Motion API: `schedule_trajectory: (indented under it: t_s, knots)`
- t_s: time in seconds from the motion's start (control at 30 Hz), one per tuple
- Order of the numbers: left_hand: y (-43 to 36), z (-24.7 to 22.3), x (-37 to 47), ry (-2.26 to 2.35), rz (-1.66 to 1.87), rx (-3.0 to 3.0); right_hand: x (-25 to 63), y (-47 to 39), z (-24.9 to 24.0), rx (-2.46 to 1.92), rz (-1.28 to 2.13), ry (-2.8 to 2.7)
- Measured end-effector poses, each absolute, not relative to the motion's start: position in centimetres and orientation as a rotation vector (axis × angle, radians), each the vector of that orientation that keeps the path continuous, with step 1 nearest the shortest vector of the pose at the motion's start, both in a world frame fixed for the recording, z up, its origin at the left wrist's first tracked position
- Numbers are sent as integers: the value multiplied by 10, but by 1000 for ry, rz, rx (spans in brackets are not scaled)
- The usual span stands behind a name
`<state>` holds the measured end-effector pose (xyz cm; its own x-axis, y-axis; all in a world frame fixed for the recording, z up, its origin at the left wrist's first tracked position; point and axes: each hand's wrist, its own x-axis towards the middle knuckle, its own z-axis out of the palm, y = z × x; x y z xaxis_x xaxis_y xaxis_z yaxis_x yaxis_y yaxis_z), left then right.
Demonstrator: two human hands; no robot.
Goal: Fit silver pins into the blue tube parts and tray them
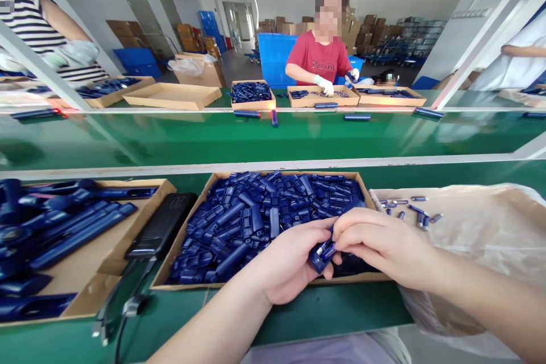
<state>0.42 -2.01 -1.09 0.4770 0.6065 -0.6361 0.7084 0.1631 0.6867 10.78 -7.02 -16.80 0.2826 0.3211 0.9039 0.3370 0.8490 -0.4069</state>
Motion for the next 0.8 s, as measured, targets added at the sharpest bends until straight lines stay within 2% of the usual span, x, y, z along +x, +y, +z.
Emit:
schedule_trajectory:
  t_s: [0.17,0.23,0.37,0.57,0.8]
  knots:
    - [-21,-11,3,1191,-56,1483,95,-77,-167,-797,-374,-1265]
    - [-21,-11,3,1193,-46,1526,101,-81,-169,-858,-405,-1214]
    - [-21,-9,6,1235,-86,1751,126,-76,-184,-985,-272,-1088]
    - [-16,-13,4,1219,33,1919,125,-56,-208,-1257,135,-1438]
    - [-13,-13,5,1215,154,1868,85,-47,-178,-1438,217,-1401]
